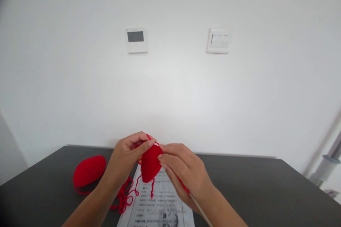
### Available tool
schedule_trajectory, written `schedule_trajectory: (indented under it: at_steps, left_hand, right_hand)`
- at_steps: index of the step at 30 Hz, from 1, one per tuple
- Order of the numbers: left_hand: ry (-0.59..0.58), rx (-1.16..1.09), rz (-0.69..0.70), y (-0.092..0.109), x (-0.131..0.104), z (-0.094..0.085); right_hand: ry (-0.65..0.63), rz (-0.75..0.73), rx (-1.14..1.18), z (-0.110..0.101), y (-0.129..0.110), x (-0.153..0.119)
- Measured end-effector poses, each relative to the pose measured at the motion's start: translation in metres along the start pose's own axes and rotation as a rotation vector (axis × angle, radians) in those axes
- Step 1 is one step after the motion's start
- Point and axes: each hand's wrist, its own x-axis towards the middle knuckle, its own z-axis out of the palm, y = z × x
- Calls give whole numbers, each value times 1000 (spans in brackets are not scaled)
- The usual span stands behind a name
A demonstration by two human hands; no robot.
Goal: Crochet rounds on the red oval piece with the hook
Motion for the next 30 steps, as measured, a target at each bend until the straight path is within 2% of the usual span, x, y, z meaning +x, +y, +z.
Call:
schedule_trajectory:
  at_steps: [2,6,9,11,15,19,24,30]
  left_hand:
    - [-27,-150,-72,-1,0,0]
    - [-153,-401,-253,-2,5,-6]
    - [-259,-458,-380,-3,9,-11]
    - [-313,-455,-415,-3,9,-12]
    - [-357,-432,-392,-5,8,-12]
    - [-369,-414,-328,-6,5,-15]
    - [-467,-322,-315,-5,4,-18]
    - [-513,-300,-307,-6,5,-19]
  right_hand:
    - [19,-46,-42,2,1,-2]
    - [5,-132,-44,1,2,-2]
    - [-40,-114,78,-3,1,3]
    - [-77,-96,174,-6,1,6]
    - [-135,-55,274,-9,3,7]
    - [-167,-39,253,-11,5,4]
    - [-159,-64,211,-11,6,4]
    - [-133,-112,133,-10,4,9]
